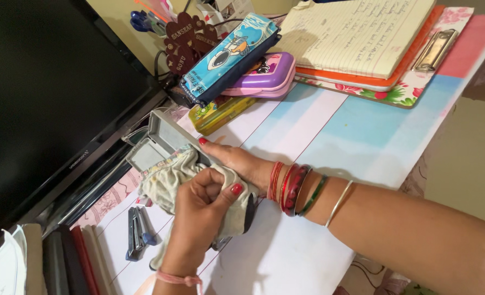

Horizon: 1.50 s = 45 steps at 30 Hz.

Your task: The person organizes stationery items on a cluttered desk. They open a purple pencil case, place pens and a pencil sharpener inside, and close it. They then open a blue pouch, place a cloth, tape, and other small items inside, and close it. Finally, they wipe a small metal box with a cloth.

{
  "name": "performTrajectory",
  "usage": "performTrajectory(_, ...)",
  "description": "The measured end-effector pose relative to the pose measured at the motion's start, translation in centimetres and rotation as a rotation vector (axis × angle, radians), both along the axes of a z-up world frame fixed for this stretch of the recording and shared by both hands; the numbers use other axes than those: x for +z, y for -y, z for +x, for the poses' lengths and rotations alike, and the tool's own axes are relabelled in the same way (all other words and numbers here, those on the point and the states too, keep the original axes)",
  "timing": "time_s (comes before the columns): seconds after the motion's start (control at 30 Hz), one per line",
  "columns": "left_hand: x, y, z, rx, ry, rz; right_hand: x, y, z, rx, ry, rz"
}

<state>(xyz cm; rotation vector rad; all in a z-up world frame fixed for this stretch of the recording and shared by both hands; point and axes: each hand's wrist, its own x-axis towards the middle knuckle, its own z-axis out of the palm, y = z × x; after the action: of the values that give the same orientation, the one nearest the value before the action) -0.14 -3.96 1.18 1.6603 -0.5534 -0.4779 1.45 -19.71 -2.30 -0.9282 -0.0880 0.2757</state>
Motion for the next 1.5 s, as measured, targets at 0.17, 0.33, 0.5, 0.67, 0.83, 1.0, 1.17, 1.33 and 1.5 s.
performTrajectory(0.17, 1.8, -1.0, 0.0, -0.158, 0.124, 0.248, -1.4, -0.6, 1.1, 0.042, 0.008, 0.06)
performTrajectory(0.33, 3.1, -1.2, -1.2, -0.074, 0.477, 0.631, -2.8, -1.3, 3.8, -0.268, 0.305, -0.235)
performTrajectory(0.5, 2.2, 0.2, -1.4, 0.092, 0.404, 0.397, -3.6, -0.2, 3.9, -0.121, 0.045, -0.022)
performTrajectory(0.67, 1.0, -0.6, 0.1, -0.003, 0.185, 0.586, -4.3, -1.0, 5.5, -0.292, 0.289, -0.217)
performTrajectory(0.83, 0.8, -1.4, 1.2, -0.11, 0.419, 0.72, -4.9, -2.0, 6.2, -0.306, 0.281, -0.313)
performTrajectory(1.0, 1.1, -1.2, 1.7, -0.101, 0.533, 1.16, -5.0, -2.7, 6.3, -0.269, 0.25, -0.254)
performTrajectory(1.17, 2.1, -3.5, 2.3, 0.332, 0.77, 1.401, -5.0, -2.2, 7.1, -0.24, 0.284, -0.279)
performTrajectory(1.33, 1.6, -5.7, 4.1, 0.618, 0.94, 1.007, -5.3, -1.4, 7.0, -0.092, 0.2, -0.236)
performTrajectory(1.5, 0.4, -5.3, 5.1, 0.693, 0.858, 0.952, -4.8, -1.4, 7.2, 0.09, 0.241, -0.062)
